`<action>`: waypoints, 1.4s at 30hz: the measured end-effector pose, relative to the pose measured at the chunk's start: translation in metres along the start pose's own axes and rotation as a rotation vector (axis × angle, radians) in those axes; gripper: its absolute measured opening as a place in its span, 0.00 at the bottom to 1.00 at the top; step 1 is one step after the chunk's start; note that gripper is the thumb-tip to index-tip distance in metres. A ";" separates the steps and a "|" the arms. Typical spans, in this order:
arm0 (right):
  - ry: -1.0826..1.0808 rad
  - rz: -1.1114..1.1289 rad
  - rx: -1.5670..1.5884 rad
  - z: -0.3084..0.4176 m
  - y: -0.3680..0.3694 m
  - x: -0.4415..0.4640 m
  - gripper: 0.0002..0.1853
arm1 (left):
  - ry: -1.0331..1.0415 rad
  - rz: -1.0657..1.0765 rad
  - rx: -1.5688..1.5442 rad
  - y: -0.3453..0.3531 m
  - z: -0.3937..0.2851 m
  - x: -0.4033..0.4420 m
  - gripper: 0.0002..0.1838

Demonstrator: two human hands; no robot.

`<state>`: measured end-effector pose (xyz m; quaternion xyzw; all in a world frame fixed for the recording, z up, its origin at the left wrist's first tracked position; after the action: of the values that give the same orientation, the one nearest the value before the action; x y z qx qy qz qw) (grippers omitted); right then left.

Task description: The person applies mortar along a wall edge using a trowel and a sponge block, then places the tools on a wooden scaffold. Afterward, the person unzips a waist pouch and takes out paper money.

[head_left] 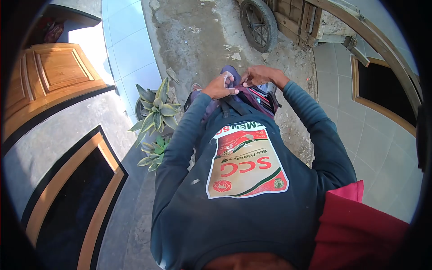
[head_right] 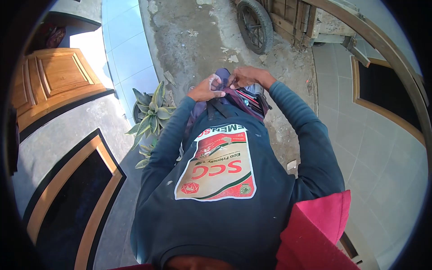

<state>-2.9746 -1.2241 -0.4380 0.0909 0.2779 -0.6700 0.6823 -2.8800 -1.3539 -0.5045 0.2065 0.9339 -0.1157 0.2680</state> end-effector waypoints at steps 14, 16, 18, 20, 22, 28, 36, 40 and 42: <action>-0.086 -0.161 -0.741 0.008 -0.163 0.059 0.04 | 0.239 -0.195 -0.054 -0.162 -0.036 0.109 0.15; -0.086 -0.218 -0.714 -0.007 -0.196 0.066 0.04 | 0.252 -0.209 -0.020 -0.200 -0.050 0.142 0.14; -0.069 -0.256 -0.666 -0.020 -0.234 0.067 0.04 | 0.281 -0.215 0.022 -0.236 -0.075 0.170 0.14; 0.008 -0.318 -0.634 -0.016 -0.272 0.061 0.06 | 0.290 -0.240 0.058 -0.253 -0.087 0.198 0.14; 0.001 -0.389 -0.610 -0.027 -0.301 0.055 0.07 | 0.331 -0.294 0.121 -0.289 -0.097 0.229 0.14; 0.176 -0.457 -0.454 -0.061 -0.326 0.068 0.05 | 0.259 -0.358 0.002 -0.361 -0.109 0.288 0.12; 0.480 -0.444 -0.364 -0.102 -0.430 0.169 0.11 | 0.207 -0.021 0.214 -0.496 -0.098 0.423 0.14; 0.598 -0.821 -0.025 -0.086 -0.583 0.231 0.15 | 0.268 -0.049 0.331 -0.603 -0.159 0.467 0.26; 0.365 -1.180 0.552 -0.068 -0.653 0.273 0.17 | 0.352 0.084 0.233 -0.648 -0.214 0.481 0.31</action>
<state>-3.6362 -1.4820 -0.4689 0.2065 0.2102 -0.9508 0.0961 -3.6378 -1.7034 -0.5225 0.2919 0.9371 -0.1739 0.0799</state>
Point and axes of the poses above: each hand's wrist, its own x-axis towards the middle knuckle, its own y-axis out of the palm, z = x × y, the point moved 5 cm from there along x, towards the middle knuckle, and after that the axes turned 4 degrees about -y, right-handed, at the moved point
